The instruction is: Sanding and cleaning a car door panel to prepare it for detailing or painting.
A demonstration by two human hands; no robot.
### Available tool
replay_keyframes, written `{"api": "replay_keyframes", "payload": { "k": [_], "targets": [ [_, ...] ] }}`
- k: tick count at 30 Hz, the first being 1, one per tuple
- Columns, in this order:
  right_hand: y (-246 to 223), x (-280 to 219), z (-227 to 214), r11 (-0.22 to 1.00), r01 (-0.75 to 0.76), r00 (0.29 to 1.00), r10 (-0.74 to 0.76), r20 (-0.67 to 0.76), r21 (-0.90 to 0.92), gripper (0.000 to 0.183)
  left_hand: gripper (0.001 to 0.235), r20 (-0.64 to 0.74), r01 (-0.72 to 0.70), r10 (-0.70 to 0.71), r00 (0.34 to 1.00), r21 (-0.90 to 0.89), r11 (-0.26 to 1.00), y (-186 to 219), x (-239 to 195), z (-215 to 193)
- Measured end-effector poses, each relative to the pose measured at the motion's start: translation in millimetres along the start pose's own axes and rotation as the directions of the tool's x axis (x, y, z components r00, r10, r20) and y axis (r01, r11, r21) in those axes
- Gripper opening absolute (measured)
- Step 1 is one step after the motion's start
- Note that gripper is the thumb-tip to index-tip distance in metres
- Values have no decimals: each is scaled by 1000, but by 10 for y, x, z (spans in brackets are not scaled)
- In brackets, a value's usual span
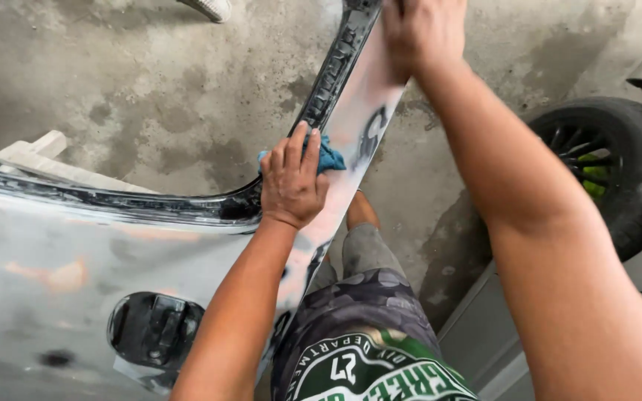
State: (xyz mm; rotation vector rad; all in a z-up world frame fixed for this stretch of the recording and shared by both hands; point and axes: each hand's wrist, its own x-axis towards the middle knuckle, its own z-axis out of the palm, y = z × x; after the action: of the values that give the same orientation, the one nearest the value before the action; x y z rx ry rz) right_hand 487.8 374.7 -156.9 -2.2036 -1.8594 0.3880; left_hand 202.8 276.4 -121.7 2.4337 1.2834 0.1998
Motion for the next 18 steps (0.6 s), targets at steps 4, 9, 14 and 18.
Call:
{"api": "replay_keyframes", "payload": {
  "k": [4,9,14,18],
  "targets": [
    [147,-21,165,997,-60,998,60,-11,-57,28,63,-55,-4,4,998,7,1000,-36,-14,36],
    [-429,-710,86,994,94,983,-101,-151,-49,46,60,-139,78,-75,987,14,997,-82,-46,24],
    [-1152,-1873,-211,985,156,987,-153,-46,72,73,53,-170,138,-146,974,-60,989,-75,-83,38],
    [-735,-1451,-72,988,149,989,-149,6,48,66,56,-121,105,-113,986,-68,992,12,-45,92]
  ]
}}
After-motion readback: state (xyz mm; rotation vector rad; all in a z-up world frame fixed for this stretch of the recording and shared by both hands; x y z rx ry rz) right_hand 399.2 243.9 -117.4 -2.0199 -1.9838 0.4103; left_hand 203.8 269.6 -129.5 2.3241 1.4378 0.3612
